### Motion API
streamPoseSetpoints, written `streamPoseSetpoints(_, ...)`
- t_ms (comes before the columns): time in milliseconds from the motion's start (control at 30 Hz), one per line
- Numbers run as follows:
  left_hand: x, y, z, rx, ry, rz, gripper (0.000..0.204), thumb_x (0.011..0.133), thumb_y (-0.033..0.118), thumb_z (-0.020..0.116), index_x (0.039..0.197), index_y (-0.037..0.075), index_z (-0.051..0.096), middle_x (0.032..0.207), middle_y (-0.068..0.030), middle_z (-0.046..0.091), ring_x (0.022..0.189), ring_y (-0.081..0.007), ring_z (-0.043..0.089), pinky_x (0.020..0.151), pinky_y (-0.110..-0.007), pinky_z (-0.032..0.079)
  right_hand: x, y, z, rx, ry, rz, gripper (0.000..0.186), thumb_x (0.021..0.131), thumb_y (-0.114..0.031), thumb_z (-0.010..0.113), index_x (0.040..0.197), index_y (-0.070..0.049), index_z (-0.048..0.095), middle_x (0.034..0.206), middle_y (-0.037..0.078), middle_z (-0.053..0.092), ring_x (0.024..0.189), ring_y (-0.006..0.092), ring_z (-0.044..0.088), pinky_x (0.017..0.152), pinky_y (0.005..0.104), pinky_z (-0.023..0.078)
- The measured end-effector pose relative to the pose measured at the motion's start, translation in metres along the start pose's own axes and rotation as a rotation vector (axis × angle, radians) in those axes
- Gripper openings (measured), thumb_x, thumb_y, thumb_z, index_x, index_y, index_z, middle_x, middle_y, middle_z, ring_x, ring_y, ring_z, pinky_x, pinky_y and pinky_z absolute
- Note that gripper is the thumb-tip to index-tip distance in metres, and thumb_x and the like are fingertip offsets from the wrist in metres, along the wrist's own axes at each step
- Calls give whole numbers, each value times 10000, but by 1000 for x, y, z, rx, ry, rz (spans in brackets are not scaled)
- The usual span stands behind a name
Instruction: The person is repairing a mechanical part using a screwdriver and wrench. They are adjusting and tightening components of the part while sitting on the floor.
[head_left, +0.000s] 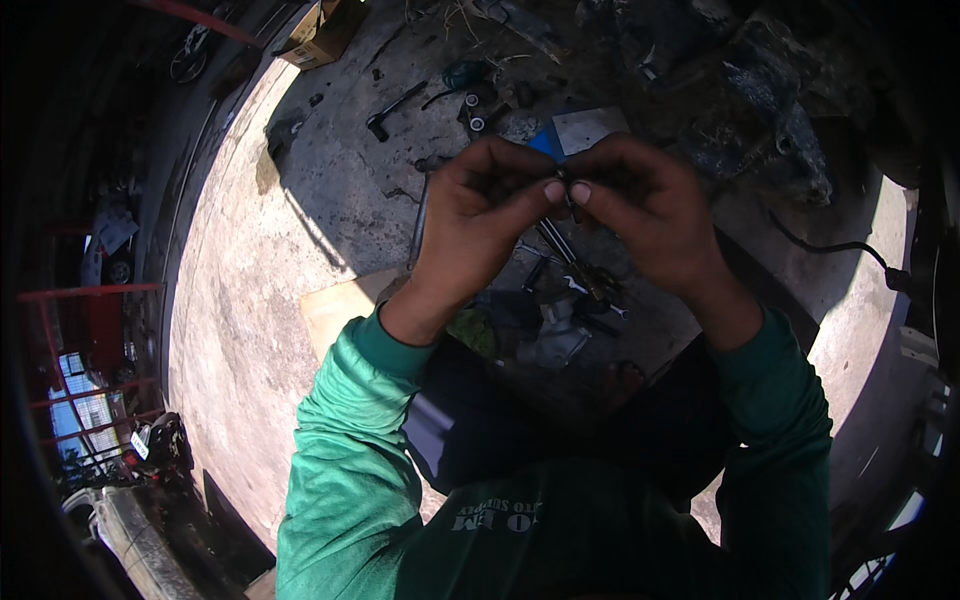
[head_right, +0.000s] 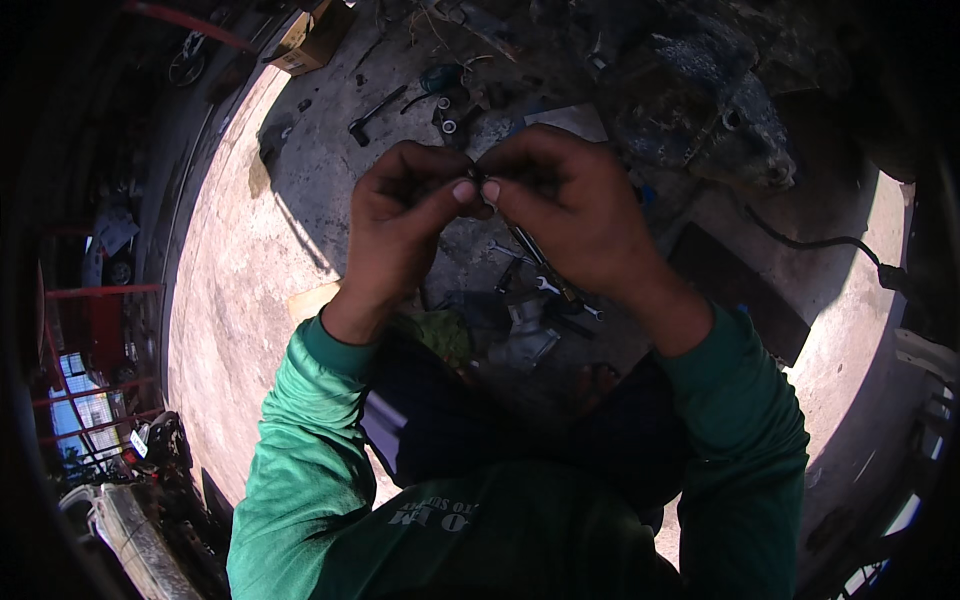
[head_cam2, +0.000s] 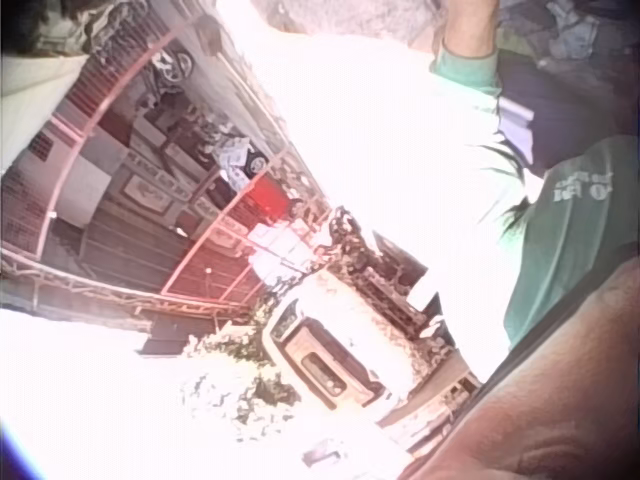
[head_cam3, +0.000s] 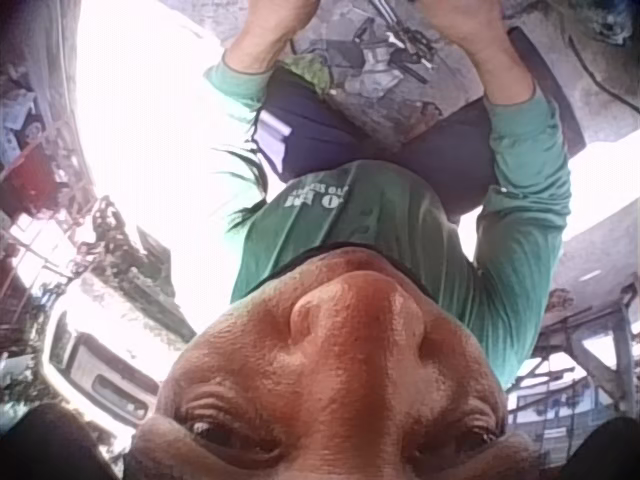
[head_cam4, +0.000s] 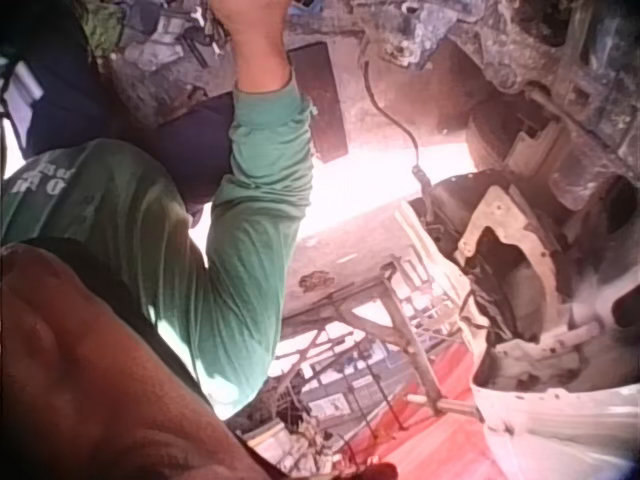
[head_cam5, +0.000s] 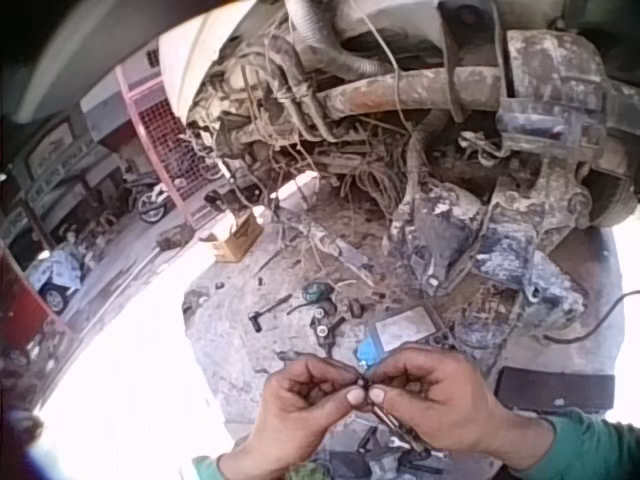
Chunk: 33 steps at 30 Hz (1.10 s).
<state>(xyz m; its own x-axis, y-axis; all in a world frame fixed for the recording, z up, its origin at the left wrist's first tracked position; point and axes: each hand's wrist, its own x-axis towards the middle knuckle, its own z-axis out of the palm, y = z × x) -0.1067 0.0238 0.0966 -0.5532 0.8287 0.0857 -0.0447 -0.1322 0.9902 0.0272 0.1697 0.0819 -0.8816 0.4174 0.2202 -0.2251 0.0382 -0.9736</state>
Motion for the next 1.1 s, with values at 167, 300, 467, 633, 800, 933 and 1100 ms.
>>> streamPoseSetpoints(167,-1,3,4,-9,20,-13,212,928,36,723,1093,-43,617,978,-125,717,880,-178,718,795,-302,594,-1,-1,1,-42,11,-27,157,940,-98,690,1035,27,689,914,75,699,870,129,685,775,292,545)
streamPoseSetpoints(300,0,-1,0,-37,-15,-28,210,929,32,719,1097,-42,617,986,-127,713,889,-185,718,787,-309,601,-2,-5,1,-77,29,-23,153,943,-99,686,1035,23,691,918,80,702,873,132,688,776,294,548)
streamPoseSetpoints(467,0,-2,1,-139,-23,-92,203,934,24,700,1104,-39,609,998,-136,706,891,-206,720,795,-351,621,-3,-4,1,-47,44,-33,151,940,-101,688,1023,25,687,927,89,708,875,143,694,781,300,552)
streamPoseSetpoints(633,-1,-1,0,-181,-57,-159,172,955,15,656,1107,-32,592,994,-128,691,897,-206,711,816,-405,636,-2,-4,1,-91,60,-65,150,934,-107,693,1008,23,683,920,92,709,873,149,695,778,304,553)
streamPoseSetpoints(800,0,-4,-1,-241,-83,-175,166,968,50,652,1105,-22,592,984,-124,692,891,-206,711,809,-421,639,-2,-5,1,-127,64,-66,154,930,-122,699,994,17,684,905,95,703,855,151,691,759,308,546)
streamPoseSetpoints(933,0,-6,-1,-289,-95,-185,170,976,67,647,1114,-13,590,989,-120,689,895,-205,708,814,-425,639,-2,-4,1,-143,73,-80,154,924,-133,706,976,10,683,890,99,693,844,161,691,747,316,540)
streamPoseSetpoints(1100,-1,-5,4,-367,-58,-196,196,972,60,643,1152,6,587,1022,-114,684,933,-206,700,827,-418,619,-1,-4,0,-204,81,-116,152,920,-134,705,963,10,679,885,104,682,836,183,690,740,323,532)
